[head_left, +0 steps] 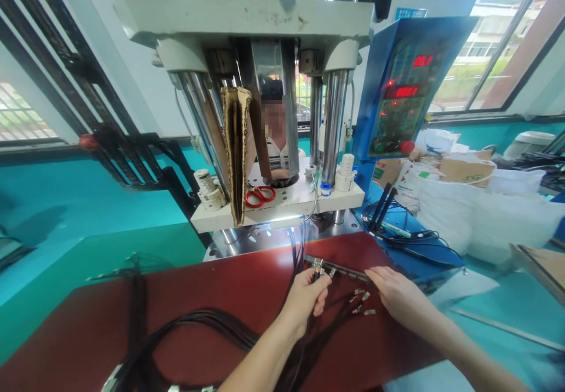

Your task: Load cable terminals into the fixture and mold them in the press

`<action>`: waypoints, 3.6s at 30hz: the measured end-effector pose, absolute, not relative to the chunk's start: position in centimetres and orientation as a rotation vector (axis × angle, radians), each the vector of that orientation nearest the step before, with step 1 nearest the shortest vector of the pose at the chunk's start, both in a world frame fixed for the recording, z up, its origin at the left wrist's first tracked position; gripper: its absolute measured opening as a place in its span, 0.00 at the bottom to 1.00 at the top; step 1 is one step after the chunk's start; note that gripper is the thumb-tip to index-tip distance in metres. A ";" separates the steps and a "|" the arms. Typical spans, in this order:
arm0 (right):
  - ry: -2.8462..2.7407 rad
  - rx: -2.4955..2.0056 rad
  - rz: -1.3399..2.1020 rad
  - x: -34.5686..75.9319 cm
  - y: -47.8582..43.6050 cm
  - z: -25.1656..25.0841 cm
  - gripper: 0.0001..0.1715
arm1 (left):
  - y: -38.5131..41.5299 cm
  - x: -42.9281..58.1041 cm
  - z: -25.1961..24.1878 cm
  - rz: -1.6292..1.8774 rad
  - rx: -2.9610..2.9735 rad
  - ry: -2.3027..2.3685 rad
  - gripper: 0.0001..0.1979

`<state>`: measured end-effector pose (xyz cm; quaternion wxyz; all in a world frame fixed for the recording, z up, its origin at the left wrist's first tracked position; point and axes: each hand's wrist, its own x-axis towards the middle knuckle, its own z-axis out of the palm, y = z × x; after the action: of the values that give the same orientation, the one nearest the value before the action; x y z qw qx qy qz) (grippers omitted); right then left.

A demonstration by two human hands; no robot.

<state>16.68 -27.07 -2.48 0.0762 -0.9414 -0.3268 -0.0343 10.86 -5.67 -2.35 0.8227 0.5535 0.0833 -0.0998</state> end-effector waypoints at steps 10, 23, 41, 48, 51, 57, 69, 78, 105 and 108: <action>-0.838 -2.629 0.367 15.6 -28.3 -1.1 0.10 | -5.7 10.6 -1.9 -0.268 1.184 0.173 0.16; -0.134 -1.610 0.369 9.6 -23.0 -3.5 0.17 | -7.5 9.7 -2.0 -0.326 1.476 0.109 0.12; -0.065 -1.592 0.289 9.8 -21.1 -4.2 0.26 | -8.1 9.3 -2.8 -0.276 1.654 -0.136 0.06; -0.186 -1.734 0.204 9.5 -20.7 -4.5 0.27 | -8.2 9.0 -3.1 -0.254 1.657 -0.166 0.06; -0.141 -1.683 0.240 9.4 -20.9 -4.6 0.29 | -7.7 9.0 -2.9 -0.269 1.647 -0.133 0.05; -0.013 -1.546 0.253 9.3 -21.2 -4.4 0.31 | -6.7 9.6 -2.2 -0.402 1.553 0.079 0.09; -0.099 -1.660 0.288 9.3 -21.2 -4.7 0.32 | -7.3 10.0 -1.9 -0.498 1.453 0.098 0.07; -0.109 -1.693 0.281 9.3 -21.0 -4.8 0.33 | -7.1 9.9 -2.4 -0.320 1.550 0.065 0.11; -0.147 -1.610 0.395 9.5 -21.6 -4.8 0.35 | -6.7 10.1 -2.3 -0.342 1.508 0.132 0.17; -0.193 -1.698 0.373 9.4 -21.4 -4.8 0.33 | -6.8 10.1 -2.2 -0.275 1.543 0.101 0.18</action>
<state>9.40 -21.43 -4.76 0.6412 -0.7450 -0.0845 0.1636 10.05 -6.76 -2.21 0.7071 0.6947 0.0456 -0.1239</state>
